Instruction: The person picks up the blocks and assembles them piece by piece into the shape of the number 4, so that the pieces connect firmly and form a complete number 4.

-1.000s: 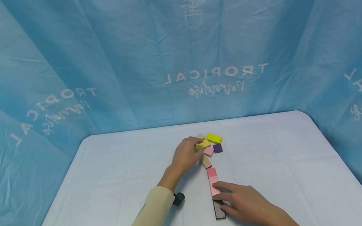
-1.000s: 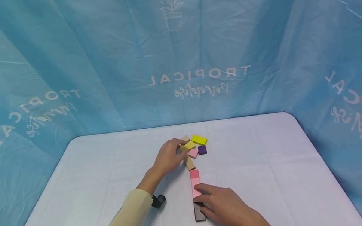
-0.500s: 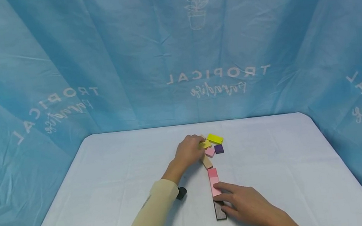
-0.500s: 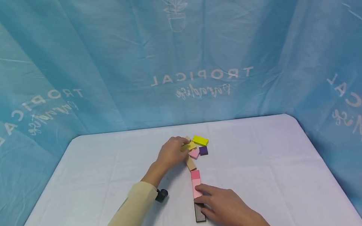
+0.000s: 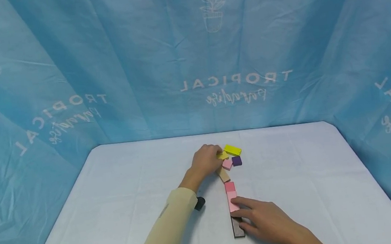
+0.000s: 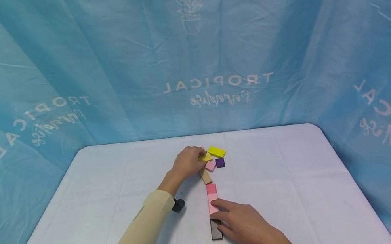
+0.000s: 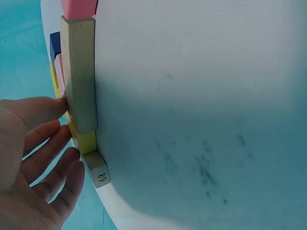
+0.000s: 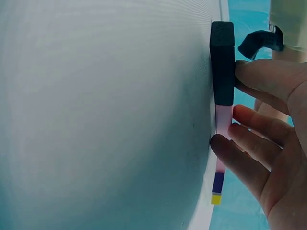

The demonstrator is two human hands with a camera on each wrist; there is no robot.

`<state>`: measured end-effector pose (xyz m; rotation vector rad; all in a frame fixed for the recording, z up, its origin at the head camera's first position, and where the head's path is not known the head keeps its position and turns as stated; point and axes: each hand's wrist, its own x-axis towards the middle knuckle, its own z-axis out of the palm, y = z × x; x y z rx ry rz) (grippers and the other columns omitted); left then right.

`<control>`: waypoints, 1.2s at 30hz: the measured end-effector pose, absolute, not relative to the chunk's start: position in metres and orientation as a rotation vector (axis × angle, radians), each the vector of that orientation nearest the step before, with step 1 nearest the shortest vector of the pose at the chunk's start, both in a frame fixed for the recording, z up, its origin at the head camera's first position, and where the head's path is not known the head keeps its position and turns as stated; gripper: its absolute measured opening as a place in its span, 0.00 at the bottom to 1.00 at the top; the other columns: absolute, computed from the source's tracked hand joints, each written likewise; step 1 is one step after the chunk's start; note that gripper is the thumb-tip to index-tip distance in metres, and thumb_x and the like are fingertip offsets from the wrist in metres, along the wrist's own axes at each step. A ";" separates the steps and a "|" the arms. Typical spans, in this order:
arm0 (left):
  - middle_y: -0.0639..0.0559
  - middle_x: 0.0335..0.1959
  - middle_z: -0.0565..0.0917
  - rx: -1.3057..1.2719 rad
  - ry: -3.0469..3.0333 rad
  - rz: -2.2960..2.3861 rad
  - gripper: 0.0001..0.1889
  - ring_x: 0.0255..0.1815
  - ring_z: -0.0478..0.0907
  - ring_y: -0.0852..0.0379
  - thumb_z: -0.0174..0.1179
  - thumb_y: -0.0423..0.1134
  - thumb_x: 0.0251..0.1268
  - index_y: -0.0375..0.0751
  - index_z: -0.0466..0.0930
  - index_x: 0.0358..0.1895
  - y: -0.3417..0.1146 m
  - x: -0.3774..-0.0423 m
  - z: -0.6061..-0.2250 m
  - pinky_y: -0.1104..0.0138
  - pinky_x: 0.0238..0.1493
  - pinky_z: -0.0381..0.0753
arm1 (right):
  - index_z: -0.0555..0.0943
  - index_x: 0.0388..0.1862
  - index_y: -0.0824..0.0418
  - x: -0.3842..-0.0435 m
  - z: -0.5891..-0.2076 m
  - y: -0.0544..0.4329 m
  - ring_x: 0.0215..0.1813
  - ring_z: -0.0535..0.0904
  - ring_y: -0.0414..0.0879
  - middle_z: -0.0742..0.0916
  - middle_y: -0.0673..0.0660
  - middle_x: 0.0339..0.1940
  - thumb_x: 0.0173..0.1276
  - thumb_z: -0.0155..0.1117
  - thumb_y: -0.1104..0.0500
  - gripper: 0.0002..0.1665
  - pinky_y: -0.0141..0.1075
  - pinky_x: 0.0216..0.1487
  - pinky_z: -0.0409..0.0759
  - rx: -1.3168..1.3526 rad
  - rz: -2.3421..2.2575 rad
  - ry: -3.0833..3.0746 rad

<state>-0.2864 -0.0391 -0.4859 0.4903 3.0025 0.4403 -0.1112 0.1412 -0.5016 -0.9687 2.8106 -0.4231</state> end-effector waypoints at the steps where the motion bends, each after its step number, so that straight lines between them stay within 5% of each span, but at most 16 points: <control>1: 0.55 0.46 0.82 0.490 3.007 0.437 0.19 0.45 0.72 0.57 0.66 0.45 0.59 0.47 0.82 0.54 -0.039 -0.287 -0.486 0.61 0.55 0.74 | 0.80 0.58 0.39 -0.111 -0.502 0.141 0.62 0.74 0.42 0.74 0.45 0.66 0.66 0.63 0.42 0.21 0.45 0.53 0.78 -0.969 -0.423 2.810; 36: 0.54 0.39 0.80 0.508 3.113 0.289 0.21 0.37 0.68 0.57 0.66 0.44 0.57 0.45 0.79 0.54 -0.031 -0.283 -0.496 0.66 0.39 0.76 | 0.81 0.57 0.38 -0.112 -0.504 0.140 0.59 0.75 0.42 0.75 0.45 0.65 0.66 0.62 0.41 0.20 0.46 0.50 0.79 -0.988 -0.440 2.788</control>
